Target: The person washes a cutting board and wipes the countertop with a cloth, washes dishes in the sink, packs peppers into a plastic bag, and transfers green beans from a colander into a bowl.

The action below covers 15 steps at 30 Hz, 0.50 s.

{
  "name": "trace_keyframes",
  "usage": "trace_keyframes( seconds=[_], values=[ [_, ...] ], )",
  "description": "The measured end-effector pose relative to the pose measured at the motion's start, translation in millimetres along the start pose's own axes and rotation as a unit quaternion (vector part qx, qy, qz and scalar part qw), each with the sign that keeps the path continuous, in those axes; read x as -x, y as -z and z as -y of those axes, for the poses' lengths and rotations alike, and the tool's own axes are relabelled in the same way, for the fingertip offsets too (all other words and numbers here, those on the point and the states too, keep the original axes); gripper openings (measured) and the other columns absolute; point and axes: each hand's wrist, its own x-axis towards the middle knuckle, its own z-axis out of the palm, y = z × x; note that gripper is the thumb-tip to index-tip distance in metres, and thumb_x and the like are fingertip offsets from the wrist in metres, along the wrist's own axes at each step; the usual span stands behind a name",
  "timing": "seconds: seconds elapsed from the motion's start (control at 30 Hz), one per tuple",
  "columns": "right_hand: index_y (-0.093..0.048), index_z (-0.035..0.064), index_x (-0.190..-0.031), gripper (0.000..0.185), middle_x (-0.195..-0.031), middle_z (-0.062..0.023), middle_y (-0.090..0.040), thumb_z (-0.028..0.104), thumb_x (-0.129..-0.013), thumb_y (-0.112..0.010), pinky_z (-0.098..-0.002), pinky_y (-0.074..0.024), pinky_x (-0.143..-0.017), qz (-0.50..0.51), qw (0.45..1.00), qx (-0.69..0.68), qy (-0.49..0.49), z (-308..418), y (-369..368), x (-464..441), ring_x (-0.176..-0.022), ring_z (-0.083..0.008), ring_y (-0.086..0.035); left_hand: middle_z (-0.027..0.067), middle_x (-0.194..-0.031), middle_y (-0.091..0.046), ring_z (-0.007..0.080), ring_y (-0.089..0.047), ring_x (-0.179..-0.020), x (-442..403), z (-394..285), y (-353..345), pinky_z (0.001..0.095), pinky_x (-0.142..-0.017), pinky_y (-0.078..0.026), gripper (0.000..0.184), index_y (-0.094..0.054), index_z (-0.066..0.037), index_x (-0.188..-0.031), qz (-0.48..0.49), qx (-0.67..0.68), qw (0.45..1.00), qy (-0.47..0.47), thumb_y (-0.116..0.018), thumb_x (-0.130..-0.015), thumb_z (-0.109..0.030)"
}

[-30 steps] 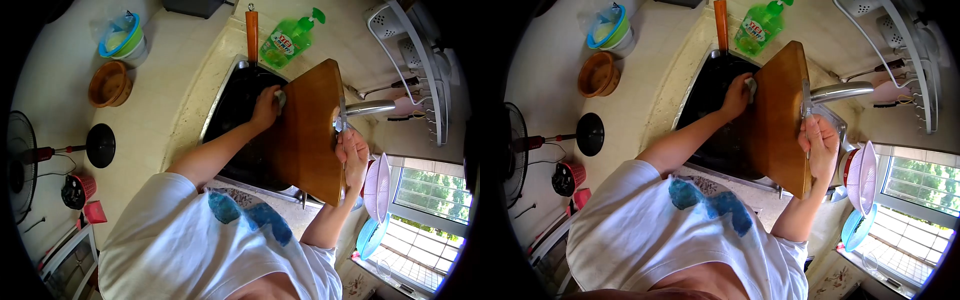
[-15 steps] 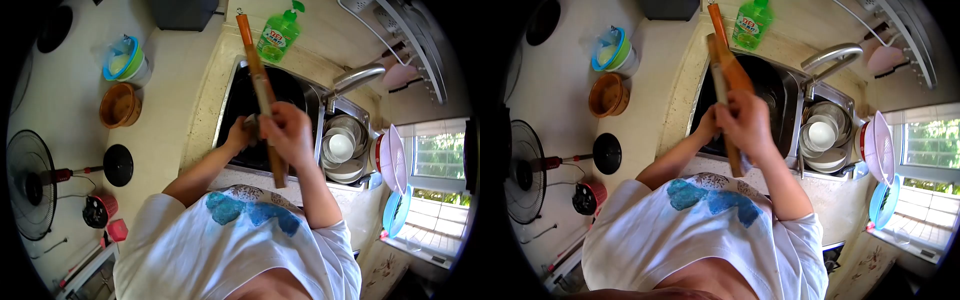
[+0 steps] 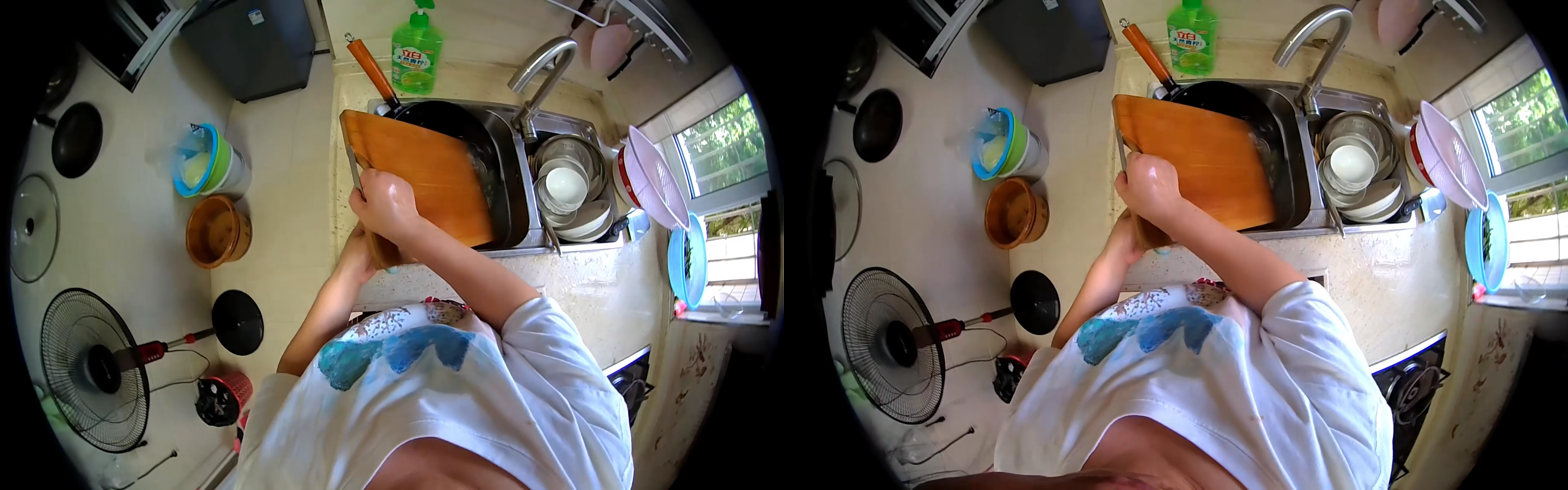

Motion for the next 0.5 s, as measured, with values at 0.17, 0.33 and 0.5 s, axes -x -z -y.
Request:
trace_keyframes(
  seconds=[0.17,0.33,0.5],
  values=[
    [-0.054,-0.0013,-0.070,0.024,-0.067,-0.0202,-0.058,0.022,-0.072,-0.055,-0.0430,-0.0469,-0.059,-0.001,0.999,0.017,-0.049,-0.4,-13.5,-15.3,-0.065,-0.0362,-0.058,0.0097,-0.102,-0.054,0.0165,-0.055,-0.090,-0.3,-7.2,21.7,0.0311,-0.078,-0.046,0.022,-0.045,-0.002,-0.109,-0.127,0.009,0.985,-0.113,-0.046,-0.088,-0.008],
    [-0.057,-0.0010,-0.073,0.023,-0.073,-0.0198,-0.060,0.022,-0.072,-0.057,-0.0424,-0.0474,-0.064,0.004,0.998,0.033,-0.061,-2.1,-26.3,-16.8,-0.071,-0.0352,-0.059,0.0073,-0.093,-0.054,0.0137,-0.050,-0.082,1.6,-36.3,23.0,0.0258,-0.076,-0.041,0.020,-0.047,-0.001,-0.105,-0.193,-0.346,0.862,-0.316,-0.048,-0.087,-0.012],
    [-0.059,0.0018,-0.074,0.020,-0.075,-0.0189,-0.060,0.022,-0.071,-0.058,-0.0414,-0.0474,-0.065,0.035,0.997,0.018,-0.069,-10.2,-42.1,-11.2,-0.073,-0.0336,-0.060,0.0042,-0.092,-0.052,0.0103,-0.049,-0.079,14.0,-82.5,-23.0,0.0249,-0.071,-0.042,0.025,-0.047,-0.001,-0.108,-0.109,-0.301,0.844,-0.431,-0.049,-0.088,-0.016]
  ],
)
